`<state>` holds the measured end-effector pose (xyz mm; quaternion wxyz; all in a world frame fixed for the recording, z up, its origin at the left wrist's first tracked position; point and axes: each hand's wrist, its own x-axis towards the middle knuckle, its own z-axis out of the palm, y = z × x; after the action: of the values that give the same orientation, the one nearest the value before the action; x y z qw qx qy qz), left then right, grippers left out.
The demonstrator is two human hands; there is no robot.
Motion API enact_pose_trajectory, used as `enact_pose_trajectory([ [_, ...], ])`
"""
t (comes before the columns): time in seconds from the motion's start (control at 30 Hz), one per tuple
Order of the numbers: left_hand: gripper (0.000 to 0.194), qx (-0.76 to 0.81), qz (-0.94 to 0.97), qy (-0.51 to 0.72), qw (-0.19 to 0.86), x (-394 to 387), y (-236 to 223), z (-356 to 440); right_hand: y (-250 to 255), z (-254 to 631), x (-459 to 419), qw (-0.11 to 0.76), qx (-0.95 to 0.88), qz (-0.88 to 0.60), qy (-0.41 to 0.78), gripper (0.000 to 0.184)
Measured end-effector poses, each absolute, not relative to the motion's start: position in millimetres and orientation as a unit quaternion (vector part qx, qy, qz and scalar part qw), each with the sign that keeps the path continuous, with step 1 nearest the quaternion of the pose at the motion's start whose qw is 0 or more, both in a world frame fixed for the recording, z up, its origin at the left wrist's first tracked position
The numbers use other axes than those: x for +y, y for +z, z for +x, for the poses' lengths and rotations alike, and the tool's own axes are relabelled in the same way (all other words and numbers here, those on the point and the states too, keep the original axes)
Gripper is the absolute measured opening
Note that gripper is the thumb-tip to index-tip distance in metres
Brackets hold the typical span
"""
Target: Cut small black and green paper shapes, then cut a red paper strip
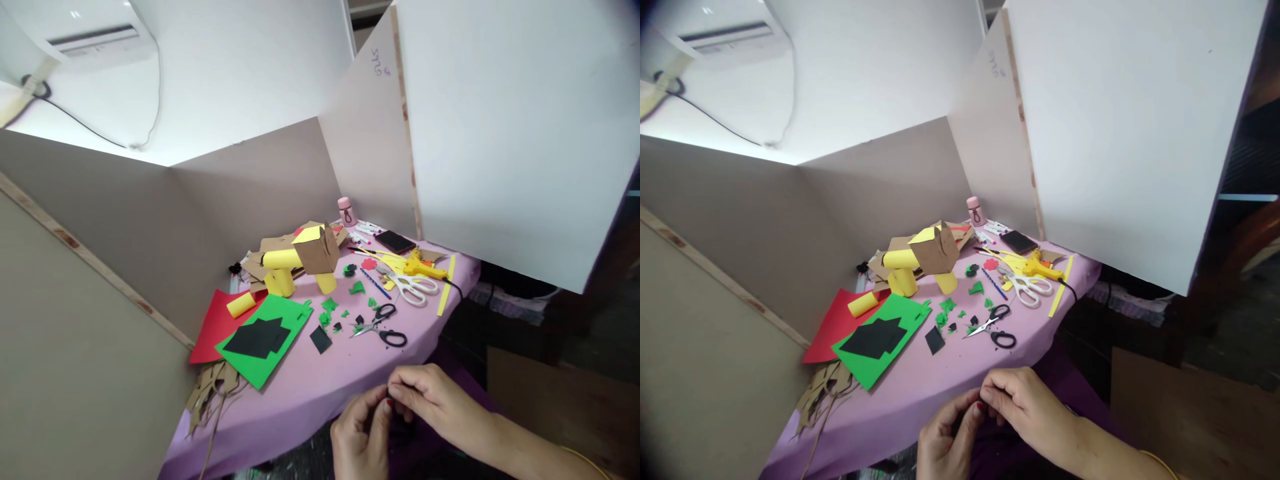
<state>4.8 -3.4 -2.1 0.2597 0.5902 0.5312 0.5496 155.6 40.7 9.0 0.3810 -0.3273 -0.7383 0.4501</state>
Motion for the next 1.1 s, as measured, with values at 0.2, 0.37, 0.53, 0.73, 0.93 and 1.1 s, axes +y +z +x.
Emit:
enact_pose_trajectory([
  [0.2, 0.016, 0.548, 0.555, 0.544, 0.309, -3, -8, 4, 10, 155, 37, 0.37, -0.746, -0.341, 0.437, 0.027],
  [0.37, 0.025, 0.527, 0.479, 0.574, 0.404, -3, -6, 7, 13, 154, 33, 0.37, -0.766, -0.36, 0.383, 0.025],
  [0.53, 0.031, 0.465, 0.262, 0.585, 0.61, -3, 9, 12, 16, 156, 29, 0.4, -0.78, -0.334, 0.348, 0.023],
  [0.73, 0.033, 0.436, 0.201, 0.567, 0.67, -4, 16, 15, 16, 159, 29, 0.406, -0.742, -0.311, 0.433, 0.024],
  [0.93, 0.033, 0.444, 0.321, 0.595, 0.588, -5, 9, 15, 13, 160, 26, 0.391, -0.81, -0.325, 0.291, 0.022],
  [1.1, 0.033, 0.46, 0.334, 0.592, 0.571, -4, -1, 14, 11, 159, 22, 0.372, -0.858, -0.303, 0.184, 0.024],
])
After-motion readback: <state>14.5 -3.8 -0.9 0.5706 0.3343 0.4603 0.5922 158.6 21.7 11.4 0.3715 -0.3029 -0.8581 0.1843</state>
